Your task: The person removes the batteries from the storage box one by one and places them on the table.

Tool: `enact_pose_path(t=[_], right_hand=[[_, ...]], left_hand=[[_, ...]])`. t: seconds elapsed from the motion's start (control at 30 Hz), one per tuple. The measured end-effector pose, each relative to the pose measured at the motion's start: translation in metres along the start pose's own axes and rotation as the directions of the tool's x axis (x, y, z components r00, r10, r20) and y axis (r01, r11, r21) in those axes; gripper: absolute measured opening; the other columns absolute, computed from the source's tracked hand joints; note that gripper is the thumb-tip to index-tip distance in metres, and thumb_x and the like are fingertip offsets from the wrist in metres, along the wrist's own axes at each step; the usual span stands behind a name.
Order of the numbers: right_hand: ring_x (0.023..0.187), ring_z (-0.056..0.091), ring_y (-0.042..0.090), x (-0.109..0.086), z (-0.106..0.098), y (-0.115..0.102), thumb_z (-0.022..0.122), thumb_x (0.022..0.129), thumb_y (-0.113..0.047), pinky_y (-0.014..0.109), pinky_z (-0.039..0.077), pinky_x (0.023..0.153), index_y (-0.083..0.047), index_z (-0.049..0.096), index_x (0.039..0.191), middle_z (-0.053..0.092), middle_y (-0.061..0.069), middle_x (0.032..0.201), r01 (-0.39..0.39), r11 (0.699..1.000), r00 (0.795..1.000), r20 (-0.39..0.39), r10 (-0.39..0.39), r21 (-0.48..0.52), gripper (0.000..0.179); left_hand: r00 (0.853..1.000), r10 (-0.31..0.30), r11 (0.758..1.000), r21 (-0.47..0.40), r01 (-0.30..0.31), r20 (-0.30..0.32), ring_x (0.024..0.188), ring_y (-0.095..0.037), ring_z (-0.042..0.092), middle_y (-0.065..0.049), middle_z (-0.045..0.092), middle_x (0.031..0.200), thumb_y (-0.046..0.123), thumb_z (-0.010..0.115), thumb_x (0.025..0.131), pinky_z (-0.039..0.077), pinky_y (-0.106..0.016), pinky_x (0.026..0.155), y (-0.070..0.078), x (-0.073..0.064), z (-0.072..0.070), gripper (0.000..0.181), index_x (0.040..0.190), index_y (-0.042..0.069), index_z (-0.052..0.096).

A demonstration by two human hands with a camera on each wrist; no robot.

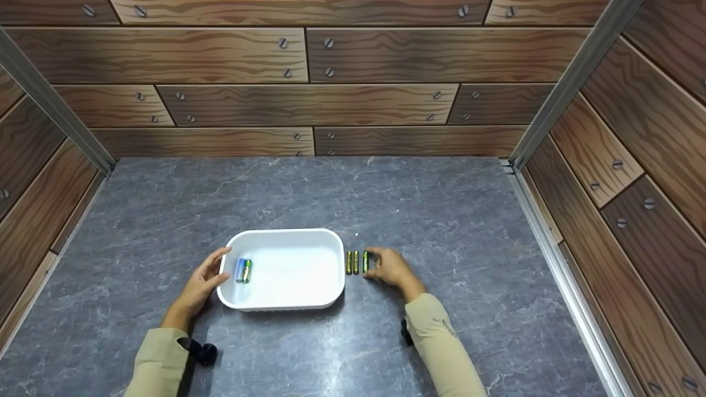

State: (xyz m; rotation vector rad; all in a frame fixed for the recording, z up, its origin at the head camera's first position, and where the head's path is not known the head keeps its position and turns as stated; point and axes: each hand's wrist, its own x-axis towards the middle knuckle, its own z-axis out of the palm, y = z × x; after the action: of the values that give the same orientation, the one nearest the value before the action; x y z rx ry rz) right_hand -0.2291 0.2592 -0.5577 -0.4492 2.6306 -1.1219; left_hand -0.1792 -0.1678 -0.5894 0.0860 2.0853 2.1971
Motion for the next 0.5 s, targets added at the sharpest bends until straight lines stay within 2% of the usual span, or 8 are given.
enact_pose_path(t=[0.13,0.37,0.5], right_hand=[[0.051,0.041,0.001,-0.0003,0.0019,0.0002,0.08,0.072,-0.006,0.016,0.035,0.048,0.012,0.054,0.127,0.046,-0.006,0.059,-0.013,1.0,1.0,-0.008,0.013,0.012,0.063],[0.054,0.041,0.002,-0.0014,0.0013,-0.0033,0.082,0.072,-0.009,0.016,0.035,0.05,0.01,0.053,0.127,0.046,-0.005,0.062,-0.015,1.0,1.0,-0.026,0.015,0.007,0.066],[0.054,0.04,0.003,-0.0012,-0.0011,-0.0092,0.081,0.074,-0.011,0.017,0.034,0.051,0.01,0.053,0.128,0.045,-0.006,0.061,-0.029,1.0,0.999,-0.041,0.028,-0.006,0.064]], left_hand=[[1.0,-0.012,1.0,-0.011,0.012,-0.007,0.119,-0.012,0.052,-0.026,0.047,0.14,-0.006,0.062,0.086,0.044,-0.014,0.094,0.0005,0.0002,0.0001,0.059,0.142,-0.002,0.042],[1.0,0.004,1.0,0.01,-0.004,-0.007,0.113,-0.006,0.055,-0.027,0.048,0.137,-0.004,0.062,0.086,0.046,-0.015,0.091,-0.0009,0.0002,-0.0002,0.059,0.141,-0.004,0.041],[1.0,0.001,1.0,0.007,0.0,-0.004,0.116,-0.011,0.055,-0.027,0.049,0.137,-0.004,0.062,0.087,0.047,-0.016,0.09,-0.0011,0.0,-0.0004,0.058,0.141,-0.002,0.042]])
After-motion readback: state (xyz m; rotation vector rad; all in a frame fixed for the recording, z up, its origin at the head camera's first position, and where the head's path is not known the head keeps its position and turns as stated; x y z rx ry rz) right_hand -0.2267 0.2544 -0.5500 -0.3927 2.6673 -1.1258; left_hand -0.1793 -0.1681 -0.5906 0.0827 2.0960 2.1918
